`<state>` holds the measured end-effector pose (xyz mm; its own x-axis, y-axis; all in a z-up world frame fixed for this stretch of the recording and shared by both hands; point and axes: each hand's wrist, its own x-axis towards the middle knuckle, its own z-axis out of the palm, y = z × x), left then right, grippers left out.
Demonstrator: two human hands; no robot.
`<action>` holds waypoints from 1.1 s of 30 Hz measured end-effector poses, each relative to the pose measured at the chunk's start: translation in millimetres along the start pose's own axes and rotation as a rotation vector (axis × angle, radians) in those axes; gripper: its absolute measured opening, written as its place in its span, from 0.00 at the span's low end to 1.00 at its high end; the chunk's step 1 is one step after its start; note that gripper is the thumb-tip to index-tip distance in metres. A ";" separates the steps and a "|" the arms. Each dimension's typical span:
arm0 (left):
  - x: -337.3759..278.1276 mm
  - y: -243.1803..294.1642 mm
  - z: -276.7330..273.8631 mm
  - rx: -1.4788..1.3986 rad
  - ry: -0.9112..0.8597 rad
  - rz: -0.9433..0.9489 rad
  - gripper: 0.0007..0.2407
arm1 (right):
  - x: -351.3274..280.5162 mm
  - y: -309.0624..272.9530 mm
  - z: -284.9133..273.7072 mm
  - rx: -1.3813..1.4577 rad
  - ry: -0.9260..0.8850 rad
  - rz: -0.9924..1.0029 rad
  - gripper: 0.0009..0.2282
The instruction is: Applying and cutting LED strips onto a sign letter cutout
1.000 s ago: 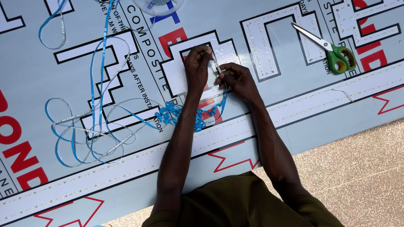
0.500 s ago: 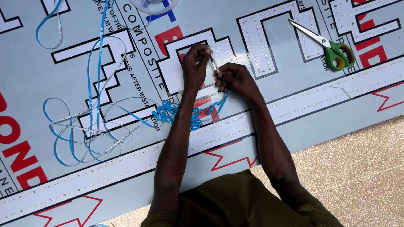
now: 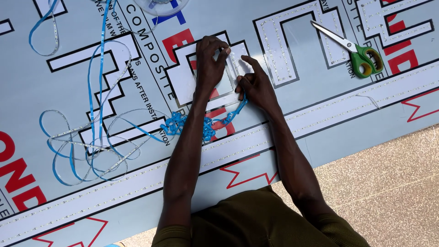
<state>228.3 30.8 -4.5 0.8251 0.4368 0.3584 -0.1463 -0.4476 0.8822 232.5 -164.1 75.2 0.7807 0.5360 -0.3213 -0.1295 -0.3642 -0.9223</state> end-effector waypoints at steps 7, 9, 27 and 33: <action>-8.3 8.5 9.1 0.274 0.004 0.108 0.09 | 10.5 27.3 -4.8 -0.281 0.042 -0.166 0.19; -8.9 10.1 8.4 0.275 0.005 0.102 0.07 | 14.8 36.9 -4.4 -0.361 0.059 -0.180 0.20; -9.4 9.7 40.2 0.406 0.069 -0.008 0.05 | 17.9 52.1 -14.9 -0.392 0.164 -0.224 0.21; -9.3 13.0 38.7 0.420 0.094 0.032 0.06 | 21.0 55.8 -19.3 -0.458 0.165 -0.202 0.22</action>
<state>239.8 -9.3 -8.2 0.7675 0.4782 0.4270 0.0802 -0.7325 0.6760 253.4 -187.8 21.1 0.8532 0.5162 -0.0750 0.2848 -0.5814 -0.7621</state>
